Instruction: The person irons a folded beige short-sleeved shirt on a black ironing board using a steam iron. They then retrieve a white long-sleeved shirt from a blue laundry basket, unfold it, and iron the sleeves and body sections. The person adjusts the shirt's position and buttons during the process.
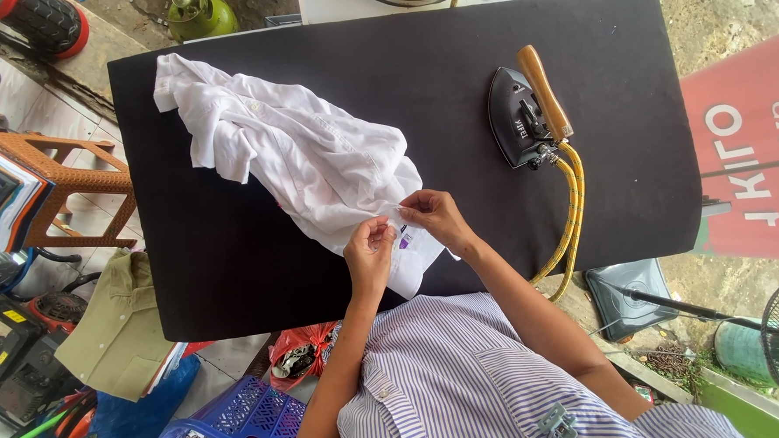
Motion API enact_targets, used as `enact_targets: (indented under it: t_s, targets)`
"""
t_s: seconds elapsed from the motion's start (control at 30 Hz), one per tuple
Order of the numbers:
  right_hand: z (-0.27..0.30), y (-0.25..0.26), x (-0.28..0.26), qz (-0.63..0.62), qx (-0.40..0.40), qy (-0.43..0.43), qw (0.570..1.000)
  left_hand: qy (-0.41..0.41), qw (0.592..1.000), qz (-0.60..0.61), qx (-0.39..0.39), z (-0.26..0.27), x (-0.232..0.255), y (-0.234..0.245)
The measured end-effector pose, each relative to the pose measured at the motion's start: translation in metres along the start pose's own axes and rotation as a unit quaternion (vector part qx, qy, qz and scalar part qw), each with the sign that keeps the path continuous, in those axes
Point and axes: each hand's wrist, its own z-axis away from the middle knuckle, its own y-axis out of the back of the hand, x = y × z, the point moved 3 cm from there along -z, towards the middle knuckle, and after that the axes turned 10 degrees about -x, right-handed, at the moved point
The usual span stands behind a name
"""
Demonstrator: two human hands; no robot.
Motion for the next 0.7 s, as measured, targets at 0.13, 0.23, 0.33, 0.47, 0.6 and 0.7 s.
enact_targets:
  t_s: [0.13,0.23,0.33,0.47,0.6,0.7]
  targets:
    - [0.0,0.002,0.012,0.049,-0.019,0.008,0.999,0.027,0.999,0.025,-0.002,0.002,0.002,0.0]
    - [0.002,-0.002,0.016,0.094,-0.036,0.025,0.995,0.031,0.999,0.02,0.011,0.003,0.007,0.0]
    - [0.006,-0.01,0.008,0.11,-0.053,0.034,0.992,0.036,0.999,0.019,0.024,0.003,0.006,0.001]
    - [0.008,-0.014,0.0,0.058,-0.068,0.03,0.996,0.048,0.998,0.035,0.034,0.005,0.007,0.004]
    - [0.012,-0.02,-0.009,0.002,-0.083,0.019,0.996,0.053,0.997,0.038,0.043,0.005,0.008,0.005]
    - [0.02,-0.022,-0.029,-0.002,-0.101,0.008,0.995,0.058,0.996,0.044,0.046,0.005,0.005,0.007]
